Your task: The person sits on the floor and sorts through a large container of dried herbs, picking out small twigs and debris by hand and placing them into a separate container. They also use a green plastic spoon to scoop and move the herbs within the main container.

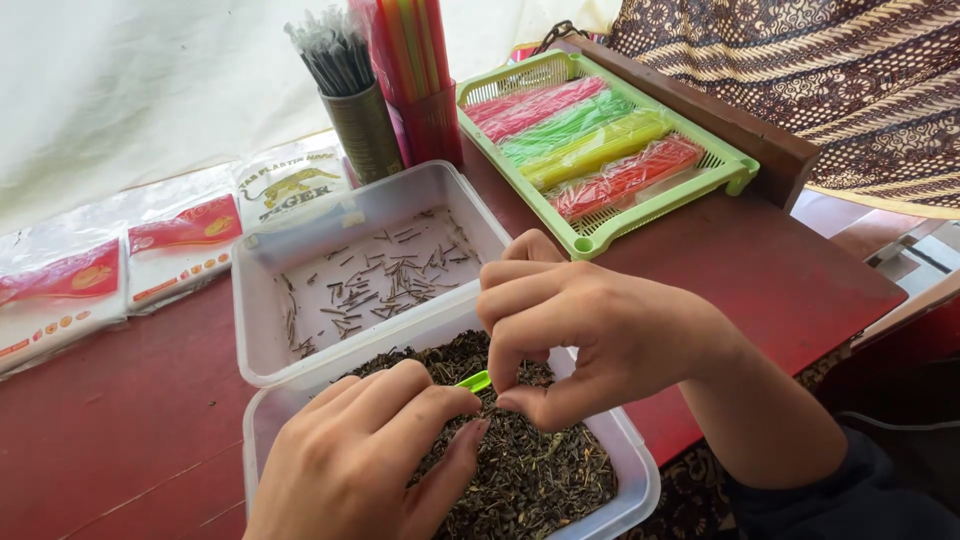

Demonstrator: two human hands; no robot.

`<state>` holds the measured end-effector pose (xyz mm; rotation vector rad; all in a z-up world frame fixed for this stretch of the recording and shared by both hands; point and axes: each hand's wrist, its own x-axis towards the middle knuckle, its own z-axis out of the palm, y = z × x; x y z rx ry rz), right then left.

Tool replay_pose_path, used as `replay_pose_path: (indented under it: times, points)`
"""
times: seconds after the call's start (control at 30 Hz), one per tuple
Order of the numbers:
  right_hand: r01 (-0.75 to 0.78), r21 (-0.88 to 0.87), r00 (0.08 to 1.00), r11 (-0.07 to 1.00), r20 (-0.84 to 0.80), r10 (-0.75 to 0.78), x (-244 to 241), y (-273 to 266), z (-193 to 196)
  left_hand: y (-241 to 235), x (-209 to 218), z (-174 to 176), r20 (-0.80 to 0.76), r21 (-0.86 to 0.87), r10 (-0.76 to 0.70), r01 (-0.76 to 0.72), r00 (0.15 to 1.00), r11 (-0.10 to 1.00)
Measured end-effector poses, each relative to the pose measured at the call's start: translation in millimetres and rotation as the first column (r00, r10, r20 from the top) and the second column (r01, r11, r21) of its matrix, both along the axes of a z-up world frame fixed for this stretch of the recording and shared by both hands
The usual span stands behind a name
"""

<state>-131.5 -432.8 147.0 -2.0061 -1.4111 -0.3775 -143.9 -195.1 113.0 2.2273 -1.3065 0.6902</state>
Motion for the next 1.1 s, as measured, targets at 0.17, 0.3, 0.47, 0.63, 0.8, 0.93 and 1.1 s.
replay_pose_path:
  times: [0.17,0.3,0.47,0.63,0.8,0.93,1.1]
  points:
    - [-0.045,-0.005,0.998,0.999,-0.036,0.045,1,3,-4,4,1,-3,0.017,-0.016,-0.067,0.067,0.998,0.998]
    - [-0.063,-0.055,0.995,0.997,-0.079,0.058,1,6,-7,7,-2,-7,0.023,-0.053,-0.037,0.038,0.999,0.998]
    - [-0.047,-0.008,0.996,0.999,-0.076,0.047,1,13,-10,15,0,-12,-0.042,-0.019,-0.016,0.016,0.999,1.000]
    - [-0.026,0.024,0.996,0.999,-0.089,0.029,1,13,-11,18,0,-11,-0.051,-0.027,-0.029,0.028,0.998,0.999]
    - [-0.037,0.047,0.993,0.998,-0.111,0.042,1,16,-16,20,1,-12,-0.043,-0.051,-0.009,0.006,0.999,0.999]
    - [-0.096,0.053,0.980,0.994,-0.169,0.103,0,22,-20,20,2,-14,-0.025,-0.061,-0.014,0.012,1.000,0.998]
    - [-0.094,0.138,0.962,0.986,-0.243,0.126,-2,27,-22,19,0,-12,-0.010,-0.078,-0.013,0.012,1.000,0.997]
